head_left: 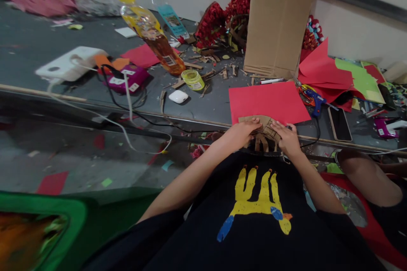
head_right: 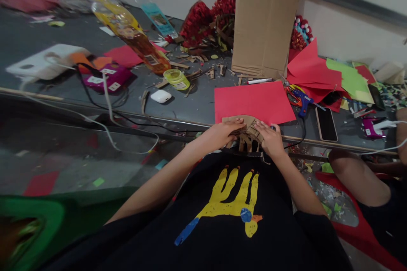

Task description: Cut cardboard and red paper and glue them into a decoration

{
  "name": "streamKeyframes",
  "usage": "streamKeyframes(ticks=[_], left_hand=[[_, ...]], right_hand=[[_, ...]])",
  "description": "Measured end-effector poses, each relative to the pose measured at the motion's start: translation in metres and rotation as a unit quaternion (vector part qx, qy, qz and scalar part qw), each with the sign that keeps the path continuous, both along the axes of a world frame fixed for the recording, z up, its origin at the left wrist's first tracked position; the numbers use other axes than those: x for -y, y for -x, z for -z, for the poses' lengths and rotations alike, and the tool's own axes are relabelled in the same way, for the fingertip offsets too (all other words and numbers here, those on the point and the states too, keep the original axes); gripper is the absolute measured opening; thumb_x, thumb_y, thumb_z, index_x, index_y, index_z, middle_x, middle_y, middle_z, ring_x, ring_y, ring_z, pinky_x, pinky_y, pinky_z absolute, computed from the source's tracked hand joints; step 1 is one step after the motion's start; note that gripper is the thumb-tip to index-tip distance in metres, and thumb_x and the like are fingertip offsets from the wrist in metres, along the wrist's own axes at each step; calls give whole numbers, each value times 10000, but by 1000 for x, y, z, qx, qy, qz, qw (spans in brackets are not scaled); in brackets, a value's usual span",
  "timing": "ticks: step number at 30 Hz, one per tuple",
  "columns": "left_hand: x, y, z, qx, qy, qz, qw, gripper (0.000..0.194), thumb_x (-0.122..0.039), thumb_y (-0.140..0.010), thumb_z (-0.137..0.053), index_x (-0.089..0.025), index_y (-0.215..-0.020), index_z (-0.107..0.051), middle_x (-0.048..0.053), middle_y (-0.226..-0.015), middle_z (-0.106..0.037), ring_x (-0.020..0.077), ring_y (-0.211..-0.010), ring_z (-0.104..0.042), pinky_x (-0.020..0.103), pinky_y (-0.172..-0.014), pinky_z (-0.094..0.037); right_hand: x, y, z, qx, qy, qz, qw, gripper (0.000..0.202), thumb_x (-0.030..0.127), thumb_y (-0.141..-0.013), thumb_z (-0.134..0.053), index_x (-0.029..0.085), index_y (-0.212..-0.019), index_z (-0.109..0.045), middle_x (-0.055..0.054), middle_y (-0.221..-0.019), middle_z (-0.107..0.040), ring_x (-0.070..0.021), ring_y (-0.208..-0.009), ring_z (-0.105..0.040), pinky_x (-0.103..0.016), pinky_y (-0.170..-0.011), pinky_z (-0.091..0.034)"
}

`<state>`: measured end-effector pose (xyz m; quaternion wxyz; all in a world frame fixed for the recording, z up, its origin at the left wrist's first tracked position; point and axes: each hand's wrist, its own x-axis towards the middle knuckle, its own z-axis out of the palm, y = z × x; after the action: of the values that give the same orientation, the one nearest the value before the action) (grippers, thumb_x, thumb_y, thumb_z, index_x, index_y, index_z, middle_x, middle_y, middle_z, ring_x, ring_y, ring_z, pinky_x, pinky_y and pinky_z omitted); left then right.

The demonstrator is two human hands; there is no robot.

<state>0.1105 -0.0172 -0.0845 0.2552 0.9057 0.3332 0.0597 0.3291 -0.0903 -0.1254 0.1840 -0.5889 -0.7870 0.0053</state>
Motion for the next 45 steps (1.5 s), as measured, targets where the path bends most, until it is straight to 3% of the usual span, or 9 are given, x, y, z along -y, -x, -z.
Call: streamKeyframes(ticks=[13, 33, 38, 45], left_hand=[[0, 0, 4, 16, -17, -6, 1000, 575, -29, -760, -512, -152, -1322, -525, 131, -1441, -450, 225, -1352, -413, 410, -1129, -333], [2, -3, 3, 9, -7, -11, 1000, 593, -25, -746, -489, -148, -1326, -513, 134, -1460, -426, 238, -1360, -399, 431, -1122, -345], [9, -3, -3, 1, -4, -18, 1000, 574, -26, -766, -461, -120, -1330, -504, 156, -1457, -423, 248, -1358, -401, 433, -1109, -364], [34, 5, -10, 15, -11, -8, 1000, 504, -51, -816, -457, -126, -1310, -525, 149, -1438, -454, 241, -1354, -410, 419, -1101, -381]], right_hand=[[1, 1, 0, -9, 4, 7, 1000, 655, -33, -672, -397, 211, -1245, -599, -58, -1325, -589, -170, -1251, -537, -409, -1057, -283], [1, 3, 5, -7, 0, 23, 1000, 596, -9, -734, -399, 225, -1243, -603, -62, -1322, -594, -174, -1244, -542, -399, -1048, -282], [6, 2, 3, -12, -10, 13, 1000, 616, -24, -711, -404, 219, -1242, -599, -57, -1326, -590, -161, -1239, -546, -385, -1052, -270], [22, -1, 7, 16, -11, -13, 1000, 567, -4, -798, -388, 228, -1284, -565, -70, -1335, -582, -158, -1252, -536, -385, -1055, -276]])
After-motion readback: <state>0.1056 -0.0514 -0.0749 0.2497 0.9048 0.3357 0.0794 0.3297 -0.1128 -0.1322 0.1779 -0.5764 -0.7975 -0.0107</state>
